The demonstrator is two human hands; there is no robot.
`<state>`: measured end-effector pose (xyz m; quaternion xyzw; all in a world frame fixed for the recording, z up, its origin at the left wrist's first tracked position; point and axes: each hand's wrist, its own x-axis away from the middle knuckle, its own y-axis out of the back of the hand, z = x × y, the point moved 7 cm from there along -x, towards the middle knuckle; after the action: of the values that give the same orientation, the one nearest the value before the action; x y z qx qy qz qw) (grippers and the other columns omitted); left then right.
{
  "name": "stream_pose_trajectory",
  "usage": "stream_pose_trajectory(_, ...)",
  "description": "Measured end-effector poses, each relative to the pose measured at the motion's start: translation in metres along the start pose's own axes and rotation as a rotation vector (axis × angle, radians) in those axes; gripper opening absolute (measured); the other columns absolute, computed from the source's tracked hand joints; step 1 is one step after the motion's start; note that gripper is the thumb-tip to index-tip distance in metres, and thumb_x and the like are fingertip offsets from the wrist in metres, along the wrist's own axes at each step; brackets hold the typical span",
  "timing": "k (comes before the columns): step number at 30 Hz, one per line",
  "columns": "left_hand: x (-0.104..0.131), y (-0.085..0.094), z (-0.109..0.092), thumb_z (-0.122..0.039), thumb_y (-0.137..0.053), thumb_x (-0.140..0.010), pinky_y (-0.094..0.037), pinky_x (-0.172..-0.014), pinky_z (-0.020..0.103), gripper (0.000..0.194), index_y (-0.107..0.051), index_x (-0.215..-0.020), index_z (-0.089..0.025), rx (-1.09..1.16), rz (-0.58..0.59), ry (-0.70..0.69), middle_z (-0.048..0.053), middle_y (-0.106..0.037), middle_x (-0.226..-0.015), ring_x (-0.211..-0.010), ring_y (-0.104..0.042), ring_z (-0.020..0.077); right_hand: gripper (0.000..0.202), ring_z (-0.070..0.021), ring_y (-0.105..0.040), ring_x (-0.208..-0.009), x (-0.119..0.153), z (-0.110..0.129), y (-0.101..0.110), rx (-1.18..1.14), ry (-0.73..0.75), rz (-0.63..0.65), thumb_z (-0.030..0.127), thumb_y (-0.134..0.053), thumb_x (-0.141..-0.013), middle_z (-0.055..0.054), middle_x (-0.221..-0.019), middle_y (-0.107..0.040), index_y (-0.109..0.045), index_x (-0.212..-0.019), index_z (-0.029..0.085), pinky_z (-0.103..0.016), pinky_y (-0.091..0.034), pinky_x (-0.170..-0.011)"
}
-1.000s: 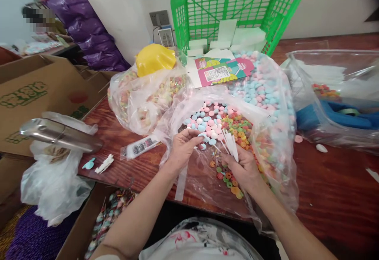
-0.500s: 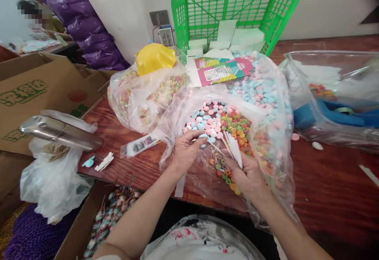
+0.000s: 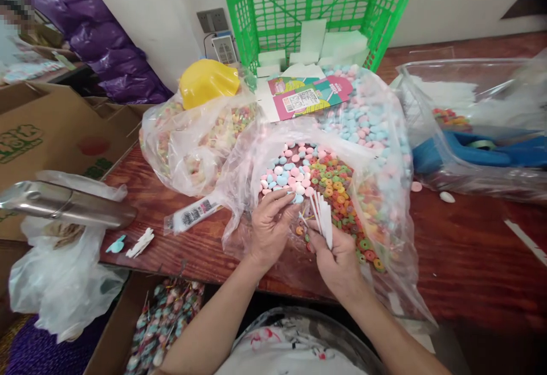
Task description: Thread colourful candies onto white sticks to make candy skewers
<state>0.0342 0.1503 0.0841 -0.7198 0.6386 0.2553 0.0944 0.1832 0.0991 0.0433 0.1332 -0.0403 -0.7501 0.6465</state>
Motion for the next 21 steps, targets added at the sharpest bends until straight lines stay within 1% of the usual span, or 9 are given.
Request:
stream_pose_trajectory(3, 0.005, -0.004, 0.006, -0.024, -0.067, -0.084, -0.05, -0.098, 0.035, 0.016, -0.076, -0.097, -0.024, 0.068, 0.009, 0.1, 0.005, -0.071, -0.107, -0.104, -0.065, 0.0175, 0.018, -0.014, -0.049, -0.051, 0.002, -0.006, -0.003, 0.004, -0.005, -0.024, 0.025, -0.052, -0.086, 0.002, -0.058, -0.055, -0.067, -0.078, 0.022, -0.026, -0.04, -0.049)
stream_pose_trajectory(5, 0.008, -0.006, 0.012, -0.025, -0.067, -0.084, -0.047, -0.101, 0.035, 0.015, -0.076, -0.096, -0.024, 0.131, 0.004, 0.179, 0.005, -0.071, -0.109, -0.108, -0.064, 0.0174, 0.018, -0.0149, -0.052, -0.051, 0.003, -0.007, -0.002, 0.013, -0.002, -0.04, 0.024, -0.051, -0.087, 0.001, -0.06, -0.059, -0.068, -0.082, 0.022, -0.026, -0.042, -0.05)
stream_pose_trajectory(7, 0.012, -0.008, 0.022, -0.026, -0.069, -0.083, -0.046, -0.104, 0.036, 0.015, -0.077, -0.095, -0.024, 0.234, -0.036, 0.288, 0.004, -0.071, -0.11, -0.11, -0.063, 0.0179, 0.018, -0.0158, -0.055, -0.053, 0.003, -0.006, -0.002, 0.035, 0.021, -0.042, 0.023, -0.05, -0.087, 0.001, -0.062, -0.061, -0.068, -0.084, 0.022, -0.027, -0.044, -0.053)
stream_pose_trajectory(10, 0.023, -0.015, 0.033, -0.028, -0.069, -0.082, -0.047, -0.102, 0.037, 0.015, -0.077, -0.094, -0.023, 0.418, -0.086, 0.449, 0.004, -0.073, -0.106, -0.106, -0.065, 0.0185, 0.017, -0.0163, -0.055, -0.055, 0.004, -0.005, -0.003, 0.071, 0.059, -0.02, 0.02, -0.05, -0.085, 0.0, -0.065, -0.062, -0.067, -0.084, 0.022, -0.028, -0.045, -0.055)
stream_pose_trajectory(12, 0.028, -0.021, 0.03, -0.026, -0.07, -0.081, -0.05, -0.098, 0.035, 0.014, -0.077, -0.093, -0.022, 0.439, -0.04, 0.467, 0.004, -0.074, -0.102, -0.101, -0.067, 0.0183, 0.016, -0.0163, -0.055, -0.056, 0.005, -0.005, -0.003, 0.083, 0.067, -0.012, 0.019, -0.051, -0.085, 0.0, -0.066, -0.061, -0.067, -0.084, 0.022, -0.028, -0.046, -0.056)
stream_pose_trajectory(14, 0.03, -0.023, 0.02, -0.023, -0.069, -0.081, -0.052, -0.094, 0.034, 0.012, -0.077, -0.09, -0.022, 0.362, 0.06, 0.398, 0.005, -0.075, -0.1, -0.098, -0.068, 0.0182, 0.016, -0.0164, -0.056, -0.057, 0.005, -0.006, 0.0, 0.077, 0.064, -0.029, 0.022, -0.052, -0.086, 0.0, -0.065, -0.061, -0.067, -0.085, 0.021, -0.027, -0.046, -0.056)
stream_pose_trajectory(16, 0.027, -0.021, 0.009, -0.021, -0.065, -0.085, -0.053, -0.092, 0.034, 0.014, -0.077, -0.092, -0.022, 0.217, 0.176, 0.263, 0.006, -0.074, -0.1, -0.097, -0.068, 0.018, 0.017, -0.0163, -0.057, -0.056, 0.003, -0.007, 0.006, 0.062, 0.048, -0.059, 0.025, -0.053, -0.087, 0.0, -0.064, -0.061, -0.068, -0.088, 0.02, -0.027, -0.047, -0.056)
stream_pose_trajectory(19, 0.015, -0.007, 0.001, -0.02, -0.059, -0.088, -0.051, -0.092, 0.039, 0.02, -0.073, -0.104, -0.022, -0.16, 0.275, -0.015, 0.008, -0.072, -0.104, -0.1, -0.064, 0.0201, 0.021, -0.0146, -0.054, -0.052, -0.003, -0.009, 0.016, 0.057, -0.002, -0.079, 0.029, -0.054, -0.087, 0.001, -0.06, -0.06, -0.069, -0.094, 0.017, -0.025, -0.045, -0.051)
stream_pose_trajectory(21, 0.006, 0.0, 0.007, -0.017, -0.059, -0.087, -0.051, -0.089, 0.041, 0.022, -0.07, -0.106, -0.019, -0.451, 0.325, -0.154, 0.01, -0.071, -0.104, -0.099, -0.061, 0.0226, 0.023, -0.0128, -0.05, -0.048, -0.006, -0.013, 0.021, 0.059, -0.042, -0.071, 0.032, -0.054, -0.088, 0.002, -0.057, -0.057, -0.069, -0.094, 0.016, -0.023, -0.042, -0.047)
